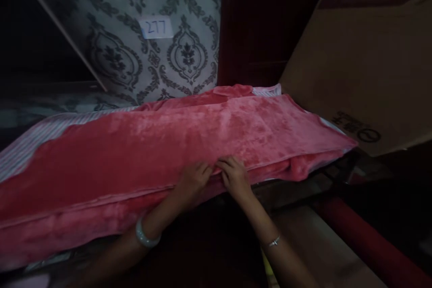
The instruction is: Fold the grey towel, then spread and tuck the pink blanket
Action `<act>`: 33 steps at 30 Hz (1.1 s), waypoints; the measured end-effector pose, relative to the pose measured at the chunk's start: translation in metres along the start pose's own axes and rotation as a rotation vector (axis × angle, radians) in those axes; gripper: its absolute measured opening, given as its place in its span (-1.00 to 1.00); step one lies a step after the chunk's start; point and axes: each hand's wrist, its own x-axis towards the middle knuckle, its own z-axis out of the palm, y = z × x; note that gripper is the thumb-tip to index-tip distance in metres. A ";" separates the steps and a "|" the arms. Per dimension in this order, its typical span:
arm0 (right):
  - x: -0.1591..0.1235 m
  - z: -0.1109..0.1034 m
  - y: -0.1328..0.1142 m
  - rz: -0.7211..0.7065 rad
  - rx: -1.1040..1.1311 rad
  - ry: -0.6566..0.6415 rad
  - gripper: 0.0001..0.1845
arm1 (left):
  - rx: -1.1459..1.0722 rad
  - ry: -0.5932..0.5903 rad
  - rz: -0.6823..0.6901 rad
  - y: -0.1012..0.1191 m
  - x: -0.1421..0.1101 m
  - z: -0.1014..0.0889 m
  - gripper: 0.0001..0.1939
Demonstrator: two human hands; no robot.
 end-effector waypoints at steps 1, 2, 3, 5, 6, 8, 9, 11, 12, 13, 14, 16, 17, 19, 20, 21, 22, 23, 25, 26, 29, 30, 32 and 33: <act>-0.004 0.002 0.003 -0.009 0.011 -0.007 -0.58 | 0.002 -0.001 -0.005 0.000 -0.006 0.000 -0.79; -0.007 0.004 0.005 -0.015 0.020 -0.011 -0.59 | 0.006 0.004 -0.027 -0.002 -0.014 0.000 -0.78; -0.011 0.005 0.007 -0.017 0.026 -0.012 -0.60 | 0.017 0.020 -0.061 -0.006 -0.022 0.000 -0.76; -0.016 0.007 0.010 -0.019 0.025 -0.003 -0.61 | 0.073 0.075 -0.142 -0.017 -0.042 -0.003 -0.70; -0.018 0.008 0.010 -0.017 0.017 0.007 -0.61 | 0.110 0.104 -0.186 -0.024 -0.053 -0.005 -0.66; -0.019 0.010 0.009 -0.006 -0.008 0.024 -0.58 | 0.169 0.137 -0.254 -0.039 -0.074 -0.011 -0.60; -0.019 0.011 0.009 -0.004 -0.021 0.027 -0.57 | 0.186 0.142 -0.275 -0.046 -0.084 -0.014 -0.60; -0.019 0.012 0.007 -0.021 -0.034 0.034 -0.56 | 0.196 0.147 -0.283 -0.058 -0.102 -0.019 -0.64; -0.020 0.012 0.007 -0.038 -0.035 0.042 -0.57 | 0.197 0.158 -0.269 -0.062 -0.109 -0.021 -0.67; -0.020 0.012 0.006 -0.054 -0.036 0.053 -0.58 | 0.199 0.175 -0.253 -0.065 -0.115 -0.021 -0.69; -0.021 0.011 0.006 -0.066 -0.039 0.065 -0.58 | 0.203 0.191 -0.235 -0.067 -0.119 -0.021 -0.70; -0.024 0.010 0.006 -0.076 -0.050 0.074 -0.57 | 0.211 0.212 -0.197 -0.067 -0.124 -0.018 -0.72; -0.026 0.009 0.007 -0.079 -0.056 0.067 -0.58 | 0.213 0.220 -0.181 -0.066 -0.125 -0.016 -0.72; -0.030 0.007 0.009 -0.084 -0.060 0.044 -0.59 | 0.217 0.242 -0.174 -0.064 -0.127 -0.016 -0.73; -0.032 0.006 0.010 -0.088 -0.057 0.033 -0.60 | 0.223 0.253 -0.189 -0.063 -0.128 -0.017 -0.73; -0.034 0.004 0.010 -0.091 -0.056 0.027 -0.60 | 0.230 0.256 -0.221 -0.064 -0.131 -0.020 -0.72; -0.035 0.003 0.010 -0.093 -0.059 0.027 -0.60 | 0.240 0.248 -0.265 -0.065 -0.134 -0.025 -0.70; -0.035 0.002 0.010 -0.094 -0.067 0.031 -0.61 | 0.252 0.233 -0.314 -0.066 -0.139 -0.031 -0.68; -0.031 0.003 0.005 -0.095 -0.088 0.037 -0.60 | 0.265 0.192 -0.407 -0.072 -0.153 -0.045 -0.63; -0.028 0.005 0.001 -0.099 -0.097 0.034 -0.59 | 0.268 0.177 -0.443 -0.075 -0.162 -0.052 -0.62; -0.015 0.019 -0.019 -0.164 -0.077 -0.021 -0.58 | 0.282 0.157 -0.513 -0.084 -0.186 -0.069 -0.63; -0.010 0.026 -0.027 -0.198 -0.058 -0.048 -0.58 | 0.286 0.149 -0.534 -0.086 -0.192 -0.072 -0.64; -0.001 0.042 -0.042 -0.254 -0.019 -0.095 -0.61 | 0.283 0.137 -0.565 -0.088 -0.200 -0.075 -0.68; 0.002 0.050 -0.048 -0.277 -0.002 -0.109 -0.64 | 0.276 0.135 -0.577 -0.089 -0.202 -0.075 -0.70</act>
